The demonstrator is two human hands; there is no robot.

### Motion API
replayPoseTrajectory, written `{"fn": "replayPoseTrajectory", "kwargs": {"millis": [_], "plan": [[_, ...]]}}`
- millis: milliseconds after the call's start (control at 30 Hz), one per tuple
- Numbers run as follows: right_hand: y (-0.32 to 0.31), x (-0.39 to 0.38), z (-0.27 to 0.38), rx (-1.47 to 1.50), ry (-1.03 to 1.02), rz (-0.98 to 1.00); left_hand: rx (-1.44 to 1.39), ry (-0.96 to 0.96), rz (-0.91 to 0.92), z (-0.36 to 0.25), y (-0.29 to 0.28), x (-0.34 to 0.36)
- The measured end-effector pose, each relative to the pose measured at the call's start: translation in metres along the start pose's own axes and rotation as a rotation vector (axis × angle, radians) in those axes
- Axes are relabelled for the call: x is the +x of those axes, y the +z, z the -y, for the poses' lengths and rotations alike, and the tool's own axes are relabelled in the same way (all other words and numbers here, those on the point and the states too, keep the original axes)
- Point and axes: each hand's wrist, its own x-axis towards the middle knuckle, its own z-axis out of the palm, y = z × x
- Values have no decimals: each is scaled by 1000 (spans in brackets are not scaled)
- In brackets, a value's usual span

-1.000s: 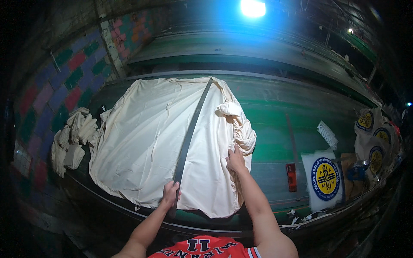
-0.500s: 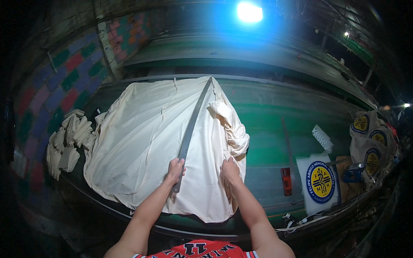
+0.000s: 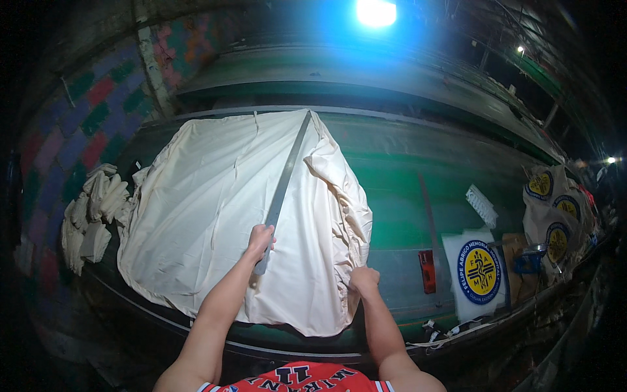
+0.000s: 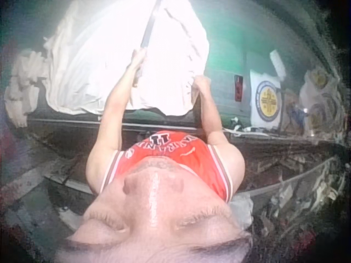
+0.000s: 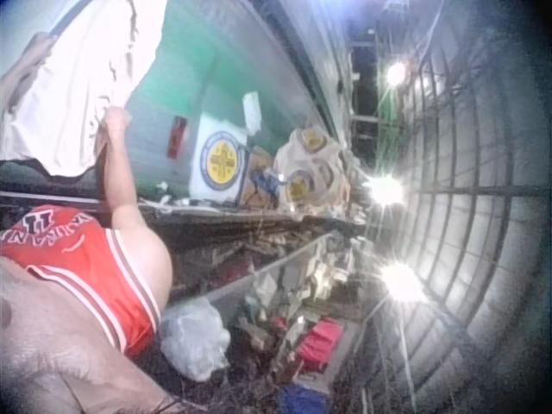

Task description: The person unfolds a large piece of off-white fabric on a green worktable, smooths it out, and uses a long metal ruler to guide a straight cut through the fabric with a knife. The cut fabric remains on the table.

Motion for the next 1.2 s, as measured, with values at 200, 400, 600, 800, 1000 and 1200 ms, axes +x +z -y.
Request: {"fn": "replayPoseTrajectory", "kwargs": {"millis": [200, 400, 600, 800, 1000, 1200], "plan": [[-9, 14, 11, 214, -47, -456, -75, -67, 31, 36, -12, -61], [11, 69, 22, 188, -299, -785, -88, -110, 43, 75, -16, -148], [31, 98, 18, 319, -79, -606, -49, -125, 41, 96, -45, -205], [29, 100, 18, 291, -84, -575, 42, -76, 64, 100, -63, -226], [17, 97, 11, 363, -115, -712, 49, 12, 81, 69, -40, -178], [-18, 84, -13, 362, -88, -973, -115, 101, 139, 25, 3, -102]]}}
